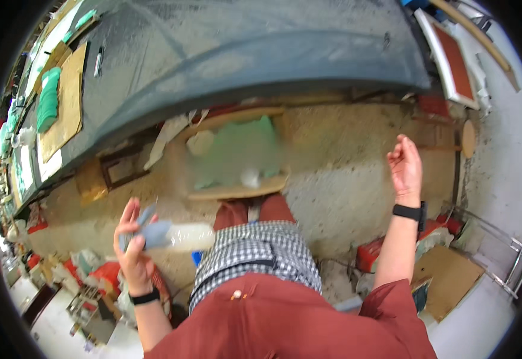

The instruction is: Applying adhesive and assembling shoe components using rubber bands and a spray bottle.

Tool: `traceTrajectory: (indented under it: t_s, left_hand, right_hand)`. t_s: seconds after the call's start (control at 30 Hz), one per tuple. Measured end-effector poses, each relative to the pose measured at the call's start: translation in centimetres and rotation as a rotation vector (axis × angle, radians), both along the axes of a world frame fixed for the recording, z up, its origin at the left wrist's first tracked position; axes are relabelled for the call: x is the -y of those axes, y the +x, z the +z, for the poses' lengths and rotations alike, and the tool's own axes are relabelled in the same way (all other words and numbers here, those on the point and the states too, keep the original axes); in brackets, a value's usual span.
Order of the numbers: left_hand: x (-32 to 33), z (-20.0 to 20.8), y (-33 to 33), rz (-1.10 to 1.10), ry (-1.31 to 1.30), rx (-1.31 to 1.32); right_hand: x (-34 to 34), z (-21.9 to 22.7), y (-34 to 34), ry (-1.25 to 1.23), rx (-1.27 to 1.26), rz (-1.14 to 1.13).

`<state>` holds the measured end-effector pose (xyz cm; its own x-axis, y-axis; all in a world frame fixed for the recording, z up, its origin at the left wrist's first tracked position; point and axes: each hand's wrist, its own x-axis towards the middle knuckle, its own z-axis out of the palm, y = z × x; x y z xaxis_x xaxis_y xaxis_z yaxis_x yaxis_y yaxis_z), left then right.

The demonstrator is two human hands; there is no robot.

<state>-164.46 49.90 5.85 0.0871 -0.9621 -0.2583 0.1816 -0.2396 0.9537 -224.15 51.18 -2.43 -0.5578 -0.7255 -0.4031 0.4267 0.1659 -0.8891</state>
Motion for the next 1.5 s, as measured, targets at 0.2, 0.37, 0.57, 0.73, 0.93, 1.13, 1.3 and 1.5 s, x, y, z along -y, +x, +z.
traceTrajectory:
  t_s: [0.2, 0.37, 0.57, 0.73, 0.93, 1.13, 1.3, 1.5]
  left_hand:
    - [-2.5, -1.8, 0.6, 0.082, 0.024, 0.017]
    - [-5.1, -1.2, 0.1, 0.190, 0.026, 0.057]
    - [-8.7, -0.8, -6.1, 0.471, 0.053, 0.147]
    - [-12.1, -0.6, -12.4, 0.651, 0.092, 0.205]
    - [-12.2, 0.8, -18.4, 0.799, 0.135, 0.172]
    - [-10.8, 1.7, -21.2, 0.813, 0.141, 0.204]
    - [-9.5, 1.6, -21.5, 0.800, 0.159, 0.206]
    - [-8.6, 1.2, -19.8, 0.778, 0.161, 0.200]
  right_hand:
    - [7.8, -0.5, 0.1, -0.013, -0.173, 0.028]
    - [13.7, -3.3, -3.8, 0.122, -0.333, 0.125]
    - [23.4, -8.5, -14.7, 0.190, -0.318, 0.100]
    - [31.1, -12.9, -22.0, 0.334, -0.787, 0.163]
    - [36.7, -14.1, -26.4, 0.634, -1.330, 0.273]
    - [40.9, -14.3, -29.2, 0.677, -1.002, 0.391]
    - [41.3, -16.0, -30.9, 0.588, -0.984, 0.348]
    - [40.2, -16.5, -29.5, 0.637, -1.307, 0.371]
